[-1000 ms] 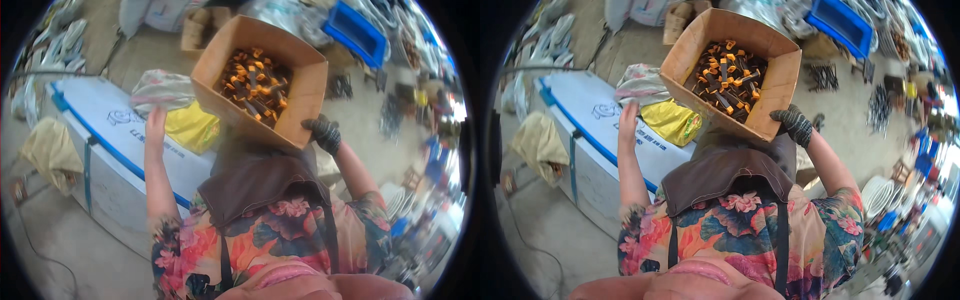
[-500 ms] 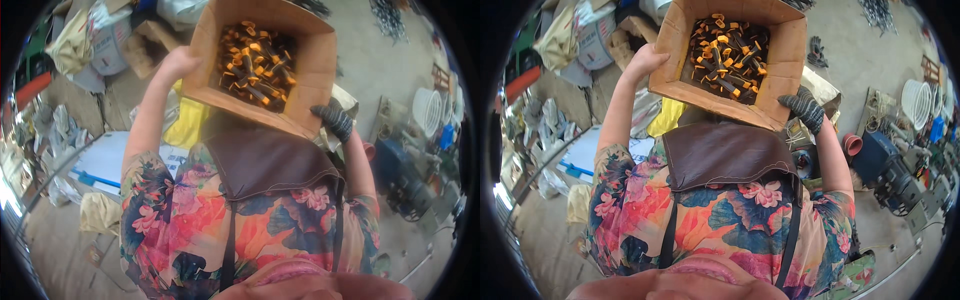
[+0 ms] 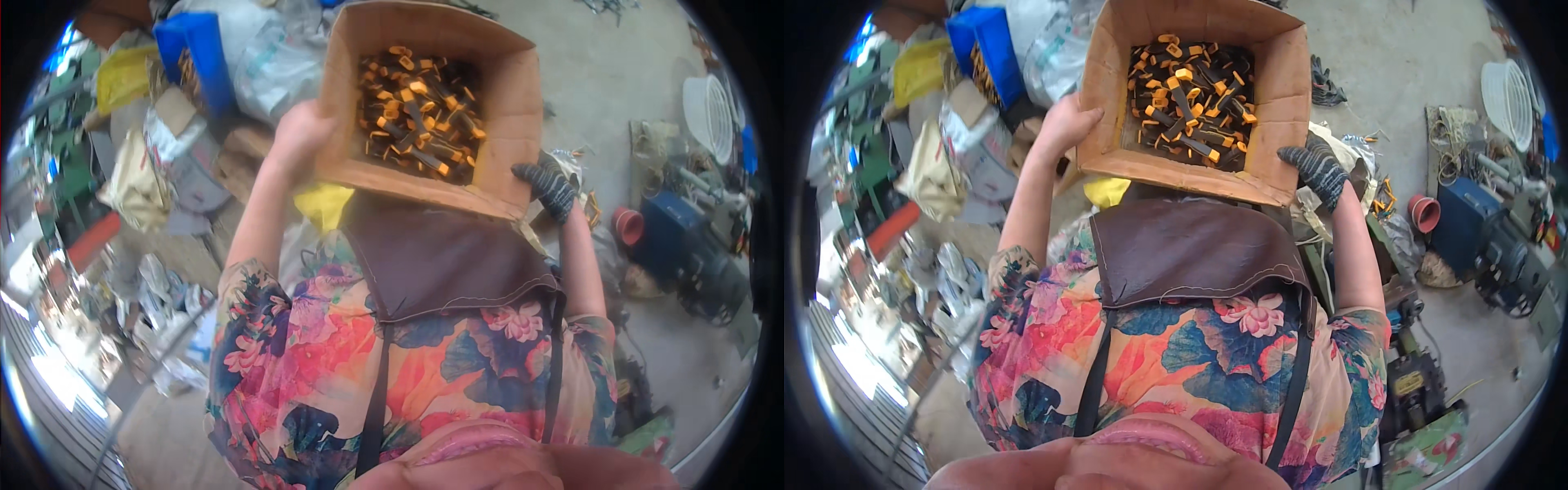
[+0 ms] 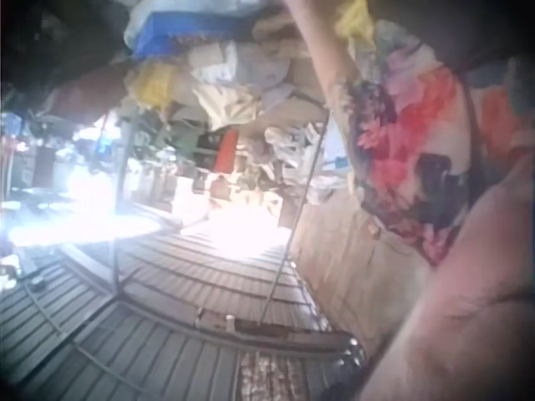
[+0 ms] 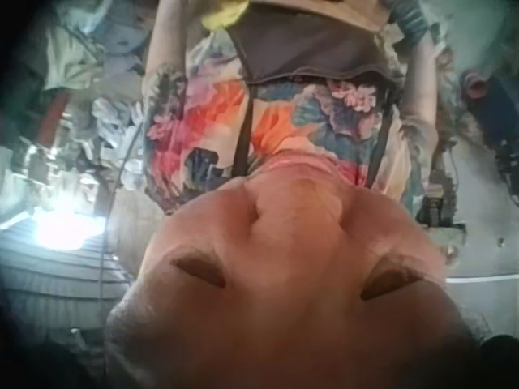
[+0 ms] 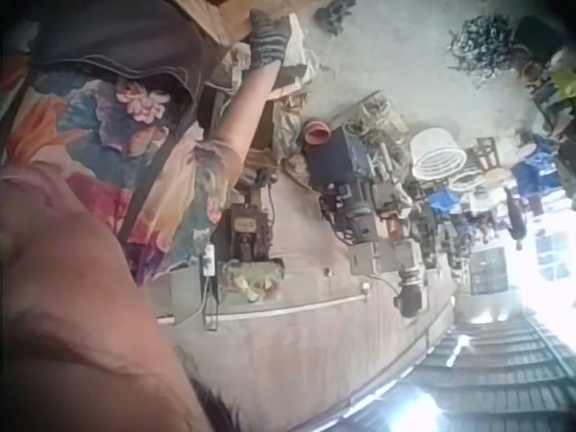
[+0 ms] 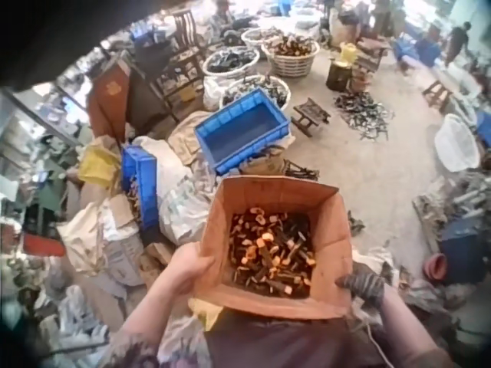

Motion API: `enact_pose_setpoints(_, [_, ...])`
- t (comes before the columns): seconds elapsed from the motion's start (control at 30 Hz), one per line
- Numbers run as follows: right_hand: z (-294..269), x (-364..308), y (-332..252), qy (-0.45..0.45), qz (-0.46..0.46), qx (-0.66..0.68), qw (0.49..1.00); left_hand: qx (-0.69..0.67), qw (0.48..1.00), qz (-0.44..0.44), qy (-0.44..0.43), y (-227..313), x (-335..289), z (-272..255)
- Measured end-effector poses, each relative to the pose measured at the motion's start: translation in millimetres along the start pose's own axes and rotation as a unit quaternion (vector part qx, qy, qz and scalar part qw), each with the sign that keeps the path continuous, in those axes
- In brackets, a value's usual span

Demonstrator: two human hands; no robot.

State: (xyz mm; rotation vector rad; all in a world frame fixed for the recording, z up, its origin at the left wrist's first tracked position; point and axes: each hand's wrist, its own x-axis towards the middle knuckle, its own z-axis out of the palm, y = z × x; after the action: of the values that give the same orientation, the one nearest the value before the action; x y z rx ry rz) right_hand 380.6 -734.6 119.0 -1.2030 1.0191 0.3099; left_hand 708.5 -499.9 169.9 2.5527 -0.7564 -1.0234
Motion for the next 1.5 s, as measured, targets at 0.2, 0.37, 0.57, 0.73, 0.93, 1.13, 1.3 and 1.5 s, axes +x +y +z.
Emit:
enact_pose_setpoints(0.2, [-8, 27, 52, 0.068, -0.102, -0.242, 0.963, 0.071, 0.997, 0.025, -0.013, -20, 14, 20])
enact_pose_setpoints(0.37, [-18, -25, 20, 0.114, -0.007, -0.163, 0.980, 0.090, 0.994, 0.064, -0.002, 34, 13, 18])
enact_pose_setpoints(0.57, [-18, -38, 18, 0.152, -0.026, -0.151, 0.976, 0.156, 0.985, 0.068, 0.016, 40, 29, 11])
enact_pose_setpoints(0.73, [-52, -61, 10, 0.132, -0.039, -0.199, 0.970, 0.124, 0.987, 0.102, 0.014, 93, 2, 8])
enact_pose_setpoints(0.93, [-133, -39, 5, 0.225, -0.096, -0.236, 0.940, 0.102, 0.983, 0.151, 0.022, 163, 54, 22])
enact_pose_setpoints(1.13, [-210, -7, -4, 0.205, -0.072, -0.251, 0.943, 0.118, 0.982, 0.145, 0.007, 248, 90, 19])
enact_pose_setpoints(1.3, [-256, -12, -82, 0.217, -0.076, -0.245, 0.942, 0.140, 0.976, 0.163, 0.033, 297, 129, 10])
enact_pose_setpoints(1.5, [-293, 71, -148, 0.194, -0.089, -0.185, 0.959, 0.118, 0.986, 0.114, 0.040, 326, 191, -30])
